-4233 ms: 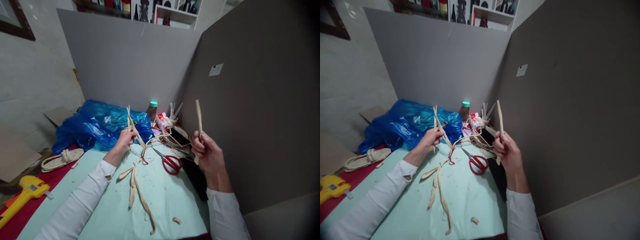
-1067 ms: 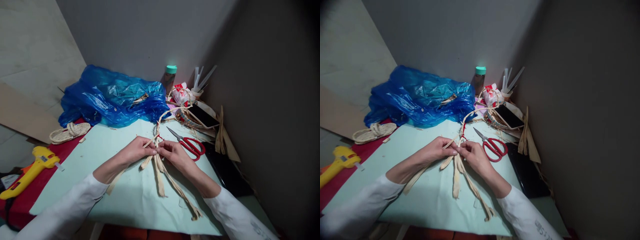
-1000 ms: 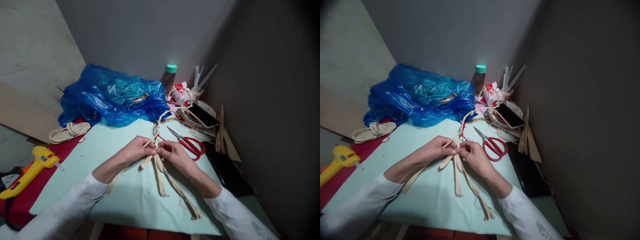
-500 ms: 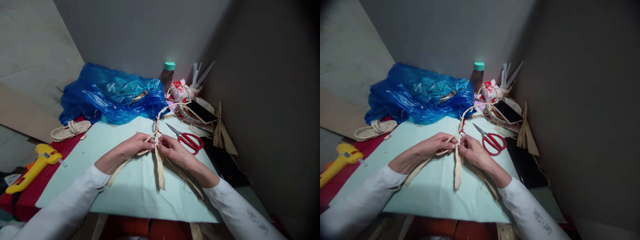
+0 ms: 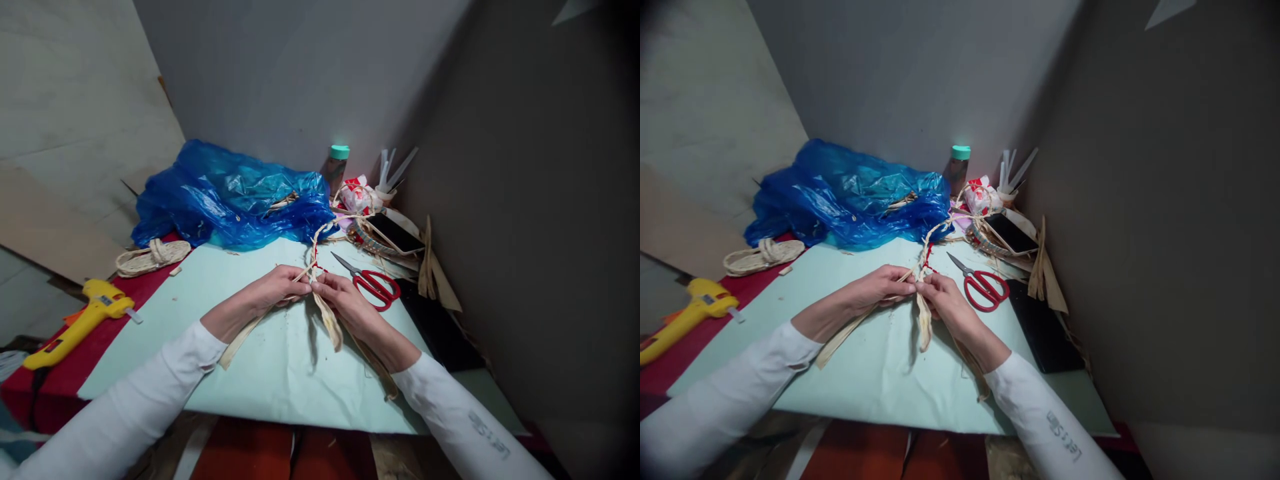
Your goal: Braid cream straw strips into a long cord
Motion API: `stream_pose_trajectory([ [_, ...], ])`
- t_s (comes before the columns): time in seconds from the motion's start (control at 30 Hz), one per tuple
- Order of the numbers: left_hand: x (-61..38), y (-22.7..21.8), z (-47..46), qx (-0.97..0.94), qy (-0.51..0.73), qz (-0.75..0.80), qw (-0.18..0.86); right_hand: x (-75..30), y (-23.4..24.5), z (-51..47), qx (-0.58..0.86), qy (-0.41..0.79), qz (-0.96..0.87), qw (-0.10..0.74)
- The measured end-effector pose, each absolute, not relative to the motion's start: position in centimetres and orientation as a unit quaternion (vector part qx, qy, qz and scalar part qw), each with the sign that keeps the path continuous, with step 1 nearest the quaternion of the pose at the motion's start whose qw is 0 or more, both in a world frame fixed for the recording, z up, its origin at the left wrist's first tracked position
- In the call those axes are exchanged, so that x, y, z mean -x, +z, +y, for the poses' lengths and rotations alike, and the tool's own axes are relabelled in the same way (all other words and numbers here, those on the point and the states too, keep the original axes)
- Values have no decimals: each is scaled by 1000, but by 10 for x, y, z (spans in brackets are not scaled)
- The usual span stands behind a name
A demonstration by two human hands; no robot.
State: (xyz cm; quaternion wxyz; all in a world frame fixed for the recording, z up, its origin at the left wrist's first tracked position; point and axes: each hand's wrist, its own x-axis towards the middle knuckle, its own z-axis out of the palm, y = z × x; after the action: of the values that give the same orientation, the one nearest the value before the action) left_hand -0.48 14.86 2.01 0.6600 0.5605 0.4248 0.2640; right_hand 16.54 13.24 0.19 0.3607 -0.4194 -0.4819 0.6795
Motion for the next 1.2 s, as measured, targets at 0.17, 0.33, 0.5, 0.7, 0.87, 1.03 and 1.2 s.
stream_pose_trajectory([
  [0.17, 6, 21, 148, -568, 256, 425, 657, -171, 1, 135, 391, 705, -489, 333],
  [0.33, 8, 16, 149, -567, 290, 423, 644, -174, 5, 138, 395, 698, -492, 339],
  [0.5, 19, 20, 155, -501, 360, 447, 648, -173, 8, 137, 402, 690, -487, 354],
  [0.7, 22, 33, 147, -547, 376, 437, 607, -173, 7, 137, 428, 658, -501, 364],
  [0.87, 18, 38, 143, -605, 376, 472, 520, -173, 4, 138, 431, 643, -517, 366],
  [1.03, 10, 34, 141, -563, 353, 498, 557, -171, 5, 136, 441, 625, -528, 369],
  [1.2, 2, 29, 137, -544, 356, 508, 565, -171, 3, 137, 447, 599, -545, 380],
])
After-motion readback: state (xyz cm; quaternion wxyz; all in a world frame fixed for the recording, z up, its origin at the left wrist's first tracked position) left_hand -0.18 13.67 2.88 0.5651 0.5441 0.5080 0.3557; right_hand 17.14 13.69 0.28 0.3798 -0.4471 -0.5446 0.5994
